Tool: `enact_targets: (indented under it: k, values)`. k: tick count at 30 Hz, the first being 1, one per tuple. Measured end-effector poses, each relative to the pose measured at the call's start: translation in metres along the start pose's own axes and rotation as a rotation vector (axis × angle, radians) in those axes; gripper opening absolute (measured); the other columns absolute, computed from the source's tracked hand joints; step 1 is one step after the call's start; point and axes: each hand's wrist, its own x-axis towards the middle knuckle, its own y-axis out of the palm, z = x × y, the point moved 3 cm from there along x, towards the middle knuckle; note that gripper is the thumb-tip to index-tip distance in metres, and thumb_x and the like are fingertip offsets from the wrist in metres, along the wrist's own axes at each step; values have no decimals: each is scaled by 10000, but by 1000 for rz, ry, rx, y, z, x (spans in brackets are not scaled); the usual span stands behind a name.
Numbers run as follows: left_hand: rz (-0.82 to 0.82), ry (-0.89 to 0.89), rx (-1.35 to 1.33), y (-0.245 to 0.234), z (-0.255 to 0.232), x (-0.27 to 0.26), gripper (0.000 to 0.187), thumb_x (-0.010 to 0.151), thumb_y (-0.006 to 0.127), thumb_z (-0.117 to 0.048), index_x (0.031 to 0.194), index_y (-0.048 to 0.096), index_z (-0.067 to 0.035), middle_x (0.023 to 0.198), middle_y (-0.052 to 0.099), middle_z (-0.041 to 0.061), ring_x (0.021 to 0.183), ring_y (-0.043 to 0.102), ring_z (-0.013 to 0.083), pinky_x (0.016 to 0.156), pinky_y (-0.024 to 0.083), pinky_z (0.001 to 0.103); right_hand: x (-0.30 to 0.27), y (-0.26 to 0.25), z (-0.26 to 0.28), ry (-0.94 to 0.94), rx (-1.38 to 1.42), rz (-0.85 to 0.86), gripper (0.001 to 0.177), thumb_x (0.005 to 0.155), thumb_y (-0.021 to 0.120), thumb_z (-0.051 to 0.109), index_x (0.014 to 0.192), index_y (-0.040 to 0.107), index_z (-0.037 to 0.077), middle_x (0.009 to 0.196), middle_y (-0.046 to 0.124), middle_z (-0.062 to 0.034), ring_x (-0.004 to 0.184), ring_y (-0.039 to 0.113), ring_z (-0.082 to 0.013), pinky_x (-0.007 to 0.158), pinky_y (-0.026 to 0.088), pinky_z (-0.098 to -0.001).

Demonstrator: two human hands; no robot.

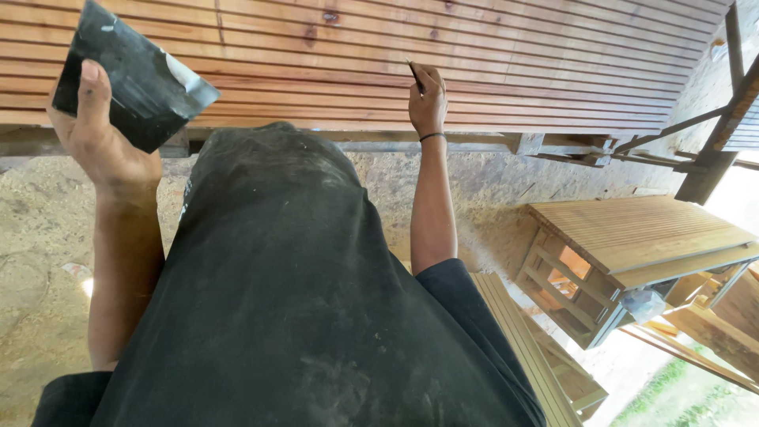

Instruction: The person sands a wooden slatted surface using a sanding block held in the right hand. They move the block back and forth along the grain of the wood planks. Another person is visible in the background performing a similar task.

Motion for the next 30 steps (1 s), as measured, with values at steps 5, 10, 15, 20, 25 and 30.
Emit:
enact_targets:
  k: [5, 10, 15, 20, 25, 30]
  values:
    - [118, 714, 920, 29, -8, -14, 316, 1228, 569, 36, 1526, 466, 59, 1311, 498, 218, 1172, 652, 324, 930, 677, 394, 28, -29, -14, -158, -135, -49, 457, 841, 632, -38, 1241, 751, 149, 1169, 682, -69, 1035, 672, -289, 834, 550, -413]
    - [121, 785, 1130, 59, -14, -29, 425, 1186, 582, 84, 1544, 360, 24, 1308, 458, 223, 1187, 607, 357, 984, 688, 416, 68, -40, -36, -238, -261, -54, 446, 827, 676, -13, 1228, 761, 164, 1194, 666, -53, 1070, 651, -301, 857, 540, -445]
    - [199, 592, 1012, 87, -21, -25, 346, 1174, 434, 69, 1518, 404, 48, 1260, 559, 230, 1108, 668, 328, 851, 631, 400, 90, -39, -47, -369, -335, -102, 471, 832, 723, 26, 1280, 733, 167, 1241, 626, -44, 1164, 605, -289, 894, 510, -463]
    - [118, 421, 864, 110, -21, -24, 167, 1235, 476, -27, 1358, 472, 85, 1184, 610, 193, 989, 656, 270, 813, 562, 335, 104, -32, -55, -362, -347, -110, 490, 851, 739, 44, 1318, 696, 186, 1277, 608, -44, 1224, 574, -293, 921, 497, -467]
    - [39, 107, 702, 126, -5, -21, 268, 1280, 440, -137, 1212, 601, 67, 1089, 621, 106, 925, 624, 190, 823, 509, 263, 109, -24, -69, -351, -356, -115, 529, 838, 746, 52, 1345, 673, 183, 1334, 597, -55, 1289, 544, -314, 969, 479, -479]
    - [-196, -191, 274, 131, 11, -12, 237, 1208, 512, -121, 1133, 643, 61, 992, 650, 83, 868, 635, 157, 808, 526, 269, 112, -16, -80, -352, -359, -115, 557, 836, 766, 80, 1374, 663, 176, 1385, 580, -77, 1312, 521, -343, 997, 460, -495]
